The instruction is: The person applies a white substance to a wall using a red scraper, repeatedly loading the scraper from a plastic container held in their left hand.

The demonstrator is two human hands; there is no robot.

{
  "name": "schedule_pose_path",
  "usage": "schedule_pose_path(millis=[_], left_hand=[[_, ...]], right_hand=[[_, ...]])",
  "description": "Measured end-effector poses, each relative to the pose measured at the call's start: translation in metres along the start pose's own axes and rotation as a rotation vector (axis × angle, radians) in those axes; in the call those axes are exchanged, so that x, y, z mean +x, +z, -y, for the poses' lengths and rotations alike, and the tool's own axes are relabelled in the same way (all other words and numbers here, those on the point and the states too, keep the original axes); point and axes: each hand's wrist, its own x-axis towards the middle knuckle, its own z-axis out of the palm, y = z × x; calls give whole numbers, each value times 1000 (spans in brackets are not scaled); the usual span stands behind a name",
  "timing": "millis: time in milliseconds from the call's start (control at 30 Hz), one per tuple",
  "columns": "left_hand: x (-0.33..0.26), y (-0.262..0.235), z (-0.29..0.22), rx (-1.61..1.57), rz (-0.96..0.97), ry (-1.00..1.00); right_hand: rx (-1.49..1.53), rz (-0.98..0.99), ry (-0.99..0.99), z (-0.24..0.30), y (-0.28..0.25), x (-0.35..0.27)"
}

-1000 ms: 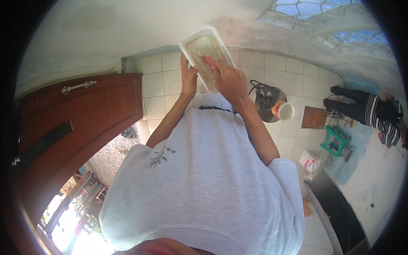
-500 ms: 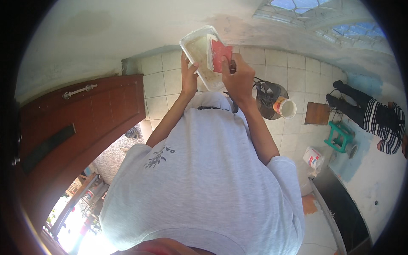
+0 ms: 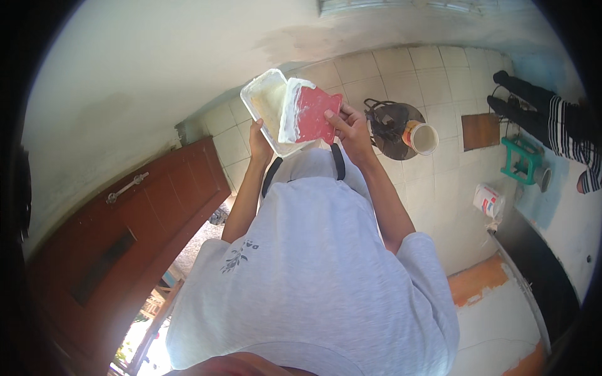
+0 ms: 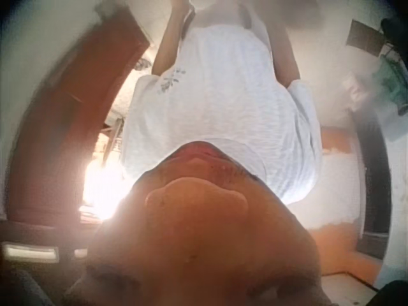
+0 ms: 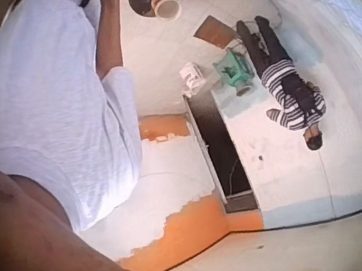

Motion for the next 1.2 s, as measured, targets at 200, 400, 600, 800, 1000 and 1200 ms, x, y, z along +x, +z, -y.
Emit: schedule_pose_path(millis=[200, 400, 600, 800, 1000, 1200], left_hand=[[8, 46, 24, 115, 29, -22], [17, 105, 38, 330, -19, 36], [22, 147, 52, 426, -45, 84], [19, 156, 67, 347, -88, 109], [22, 133, 76, 155, -99, 66], [23, 105, 83, 137, -91, 14]], right_hand=[[-1068, -11, -196, 39, -25, -2], [-1097, -40, -571, 52, -47, 14], [-1412, 142, -587, 62, -60, 22], [-1397, 128, -561, 71, -76, 19], [-743, -40, -273, 58, -111, 27], [161, 94, 180, 42, -133, 43]])
